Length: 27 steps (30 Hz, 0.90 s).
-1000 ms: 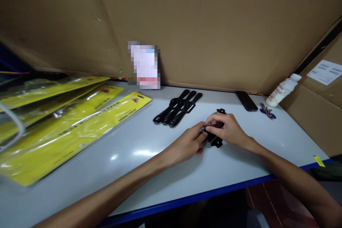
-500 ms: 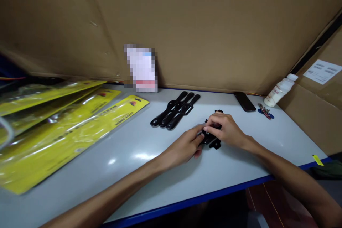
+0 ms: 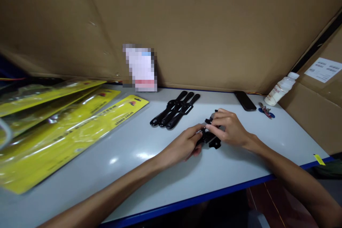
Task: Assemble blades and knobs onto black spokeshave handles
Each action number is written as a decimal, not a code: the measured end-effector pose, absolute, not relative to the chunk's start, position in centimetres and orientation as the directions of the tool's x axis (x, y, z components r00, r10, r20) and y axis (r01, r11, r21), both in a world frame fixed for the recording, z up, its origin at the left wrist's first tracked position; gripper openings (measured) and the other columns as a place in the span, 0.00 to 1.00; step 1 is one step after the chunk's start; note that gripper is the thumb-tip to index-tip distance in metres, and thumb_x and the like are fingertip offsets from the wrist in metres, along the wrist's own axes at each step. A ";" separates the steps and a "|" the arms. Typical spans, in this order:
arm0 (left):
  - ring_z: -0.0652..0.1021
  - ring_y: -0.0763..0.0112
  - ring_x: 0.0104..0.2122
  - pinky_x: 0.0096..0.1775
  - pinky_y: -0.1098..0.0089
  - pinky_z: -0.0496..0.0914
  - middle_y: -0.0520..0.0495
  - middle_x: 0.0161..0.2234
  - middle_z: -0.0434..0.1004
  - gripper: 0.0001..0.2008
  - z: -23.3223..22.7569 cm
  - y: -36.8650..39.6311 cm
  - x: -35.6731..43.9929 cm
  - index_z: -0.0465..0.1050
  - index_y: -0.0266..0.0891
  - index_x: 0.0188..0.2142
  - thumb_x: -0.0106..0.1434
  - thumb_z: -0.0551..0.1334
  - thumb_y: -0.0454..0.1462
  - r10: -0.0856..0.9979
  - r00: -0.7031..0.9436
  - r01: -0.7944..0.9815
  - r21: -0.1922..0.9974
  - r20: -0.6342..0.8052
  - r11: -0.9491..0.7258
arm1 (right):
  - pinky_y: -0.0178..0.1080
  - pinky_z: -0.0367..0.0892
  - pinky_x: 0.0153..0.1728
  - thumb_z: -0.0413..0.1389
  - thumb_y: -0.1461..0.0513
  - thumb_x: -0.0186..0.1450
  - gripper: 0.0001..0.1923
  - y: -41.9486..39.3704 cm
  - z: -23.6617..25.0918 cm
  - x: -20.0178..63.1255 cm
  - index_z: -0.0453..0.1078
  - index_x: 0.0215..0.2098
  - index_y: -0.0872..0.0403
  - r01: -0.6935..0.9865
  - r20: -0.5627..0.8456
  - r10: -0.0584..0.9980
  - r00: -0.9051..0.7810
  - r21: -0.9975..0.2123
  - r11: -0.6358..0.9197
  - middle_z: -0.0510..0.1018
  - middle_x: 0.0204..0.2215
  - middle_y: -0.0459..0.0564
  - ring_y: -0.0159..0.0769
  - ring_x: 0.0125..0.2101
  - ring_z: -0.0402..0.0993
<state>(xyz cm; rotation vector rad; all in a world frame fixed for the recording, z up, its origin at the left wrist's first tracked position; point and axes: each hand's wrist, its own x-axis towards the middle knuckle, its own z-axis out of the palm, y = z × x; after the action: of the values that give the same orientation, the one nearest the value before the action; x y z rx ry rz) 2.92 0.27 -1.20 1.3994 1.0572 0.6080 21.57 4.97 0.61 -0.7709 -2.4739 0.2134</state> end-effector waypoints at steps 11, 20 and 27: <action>0.57 0.79 0.12 0.14 0.77 0.52 0.60 0.17 0.62 0.18 -1.4 0.3 2.8 0.63 0.36 0.55 0.69 0.47 0.38 0.863 0.438 0.249 0.956 -0.251 0.152 | 0.38 0.57 0.31 0.52 0.60 0.71 0.21 5.0 0.7 21.6 0.69 0.21 0.54 0.484 0.443 0.565 -0.696 -0.292 0.825 0.67 0.20 0.46 0.32 0.26 0.59; 0.56 0.78 0.12 0.16 0.75 0.52 0.59 0.17 0.60 0.16 -1.0 0.2 2.9 0.66 0.37 0.50 0.68 0.49 0.39 0.869 0.426 0.256 0.955 -0.253 0.152 | 0.37 0.58 0.32 0.51 0.58 0.72 0.20 4.7 0.8 21.3 0.70 0.22 0.54 0.442 0.435 0.546 -0.716 -0.323 0.837 0.68 0.20 0.45 0.31 0.25 0.59; 0.57 0.77 0.13 0.16 0.76 0.52 0.59 0.17 0.60 0.18 -0.8 0.1 2.9 0.65 0.36 0.53 0.68 0.48 0.40 0.864 0.421 0.275 0.946 -0.278 0.170 | 0.37 0.59 0.32 0.51 0.60 0.71 0.21 4.7 0.8 21.4 0.69 0.20 0.53 0.405 0.407 0.544 -0.734 -0.380 0.831 0.69 0.19 0.44 0.31 0.23 0.61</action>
<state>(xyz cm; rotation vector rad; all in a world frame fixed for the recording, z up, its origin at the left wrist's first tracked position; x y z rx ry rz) 2.93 0.13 -0.82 1.3810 1.1099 0.5724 21.40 4.72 0.83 -0.6978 -2.4985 0.3640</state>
